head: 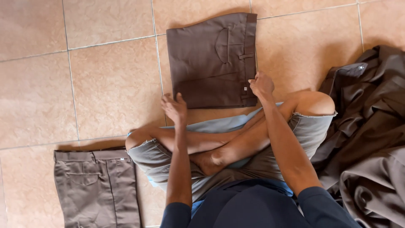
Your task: Folding brown trousers into neat rectangles while sitting on the floor.
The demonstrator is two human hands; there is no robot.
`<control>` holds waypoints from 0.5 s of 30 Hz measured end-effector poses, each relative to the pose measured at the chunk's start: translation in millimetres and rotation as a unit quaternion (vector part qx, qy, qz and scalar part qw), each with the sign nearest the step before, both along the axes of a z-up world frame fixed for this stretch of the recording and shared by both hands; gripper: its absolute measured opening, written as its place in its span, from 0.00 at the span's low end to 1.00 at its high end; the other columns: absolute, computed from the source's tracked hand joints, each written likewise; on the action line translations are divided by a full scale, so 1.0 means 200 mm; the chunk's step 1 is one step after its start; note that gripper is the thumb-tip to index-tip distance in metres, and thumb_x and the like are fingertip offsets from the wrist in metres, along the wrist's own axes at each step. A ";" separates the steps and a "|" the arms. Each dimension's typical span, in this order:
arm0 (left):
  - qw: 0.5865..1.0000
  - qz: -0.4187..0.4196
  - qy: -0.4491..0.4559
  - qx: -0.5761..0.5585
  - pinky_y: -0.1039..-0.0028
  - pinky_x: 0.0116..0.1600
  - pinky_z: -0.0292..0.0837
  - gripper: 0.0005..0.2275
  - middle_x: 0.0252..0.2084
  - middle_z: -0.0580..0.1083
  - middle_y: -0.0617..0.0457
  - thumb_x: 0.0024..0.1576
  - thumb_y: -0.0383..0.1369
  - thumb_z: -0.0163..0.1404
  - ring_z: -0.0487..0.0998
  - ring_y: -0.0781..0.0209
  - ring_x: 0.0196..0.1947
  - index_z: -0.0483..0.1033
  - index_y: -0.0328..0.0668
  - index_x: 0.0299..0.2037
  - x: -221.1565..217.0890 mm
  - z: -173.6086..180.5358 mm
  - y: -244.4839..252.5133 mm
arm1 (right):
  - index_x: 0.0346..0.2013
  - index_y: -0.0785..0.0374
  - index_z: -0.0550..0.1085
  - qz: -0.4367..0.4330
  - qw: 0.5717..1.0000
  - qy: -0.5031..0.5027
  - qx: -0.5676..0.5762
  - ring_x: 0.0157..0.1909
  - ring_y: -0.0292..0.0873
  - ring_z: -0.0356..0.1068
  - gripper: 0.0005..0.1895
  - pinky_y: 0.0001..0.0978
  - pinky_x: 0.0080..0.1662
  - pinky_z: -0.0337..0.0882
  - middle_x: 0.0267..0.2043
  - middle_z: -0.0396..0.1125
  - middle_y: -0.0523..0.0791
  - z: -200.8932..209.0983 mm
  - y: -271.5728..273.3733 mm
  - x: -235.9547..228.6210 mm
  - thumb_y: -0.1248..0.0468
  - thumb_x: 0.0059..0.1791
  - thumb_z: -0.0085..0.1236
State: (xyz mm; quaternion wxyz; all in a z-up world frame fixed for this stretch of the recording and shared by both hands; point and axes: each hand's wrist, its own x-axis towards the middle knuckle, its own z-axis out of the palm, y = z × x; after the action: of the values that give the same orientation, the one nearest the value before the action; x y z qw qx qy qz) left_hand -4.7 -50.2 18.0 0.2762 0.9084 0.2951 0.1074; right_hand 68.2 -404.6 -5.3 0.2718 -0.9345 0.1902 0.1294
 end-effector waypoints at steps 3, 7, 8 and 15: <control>0.998 -0.002 0.015 -0.060 0.43 0.54 0.73 0.18 0.45 0.72 0.34 0.61 0.41 0.55 0.76 0.29 0.50 0.66 0.37 0.52 0.09 -0.13 0.14 | 0.34 0.63 0.70 -0.029 0.998 -0.037 0.037 0.37 0.59 0.74 0.12 0.54 0.36 0.72 0.29 0.68 0.50 -0.11 -0.06 0.05 0.58 0.50 0.61; 0.990 -0.022 0.060 -0.123 0.45 0.53 0.73 0.16 0.41 0.77 0.37 0.56 0.43 0.57 0.79 0.32 0.47 0.75 0.39 0.46 0.22 -0.24 0.15 | 0.36 0.59 0.68 -0.097 0.993 -0.015 0.064 0.34 0.56 0.72 0.11 0.53 0.34 0.69 0.28 0.67 0.48 -0.21 -0.11 0.08 0.57 0.49 0.60; 0.988 -0.011 0.080 -0.135 0.48 0.52 0.74 0.15 0.39 0.78 0.40 0.53 0.43 0.59 0.80 0.34 0.46 0.77 0.42 0.42 0.23 -0.33 0.15 | 0.50 0.63 0.71 -0.094 0.993 0.024 0.065 0.43 0.60 0.75 0.20 0.58 0.41 0.73 0.37 0.72 0.54 -0.24 -0.13 0.06 0.53 0.51 0.61; 0.972 0.083 0.033 -0.215 0.53 0.52 0.75 0.15 0.37 0.79 0.39 0.48 0.41 0.64 0.81 0.37 0.46 0.81 0.41 0.38 0.01 -0.36 0.15 | 0.56 0.57 0.75 0.000 0.998 0.006 -0.064 0.57 0.61 0.72 0.18 0.61 0.53 0.72 0.50 0.73 0.55 0.03 0.08 0.20 0.56 0.53 0.58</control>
State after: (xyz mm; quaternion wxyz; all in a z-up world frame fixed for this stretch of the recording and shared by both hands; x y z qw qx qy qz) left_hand -2.3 -19.2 -53.4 0.4456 0.8028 0.3946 0.0342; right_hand 107.5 -388.0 0.7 0.2103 -0.9492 0.1995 0.1229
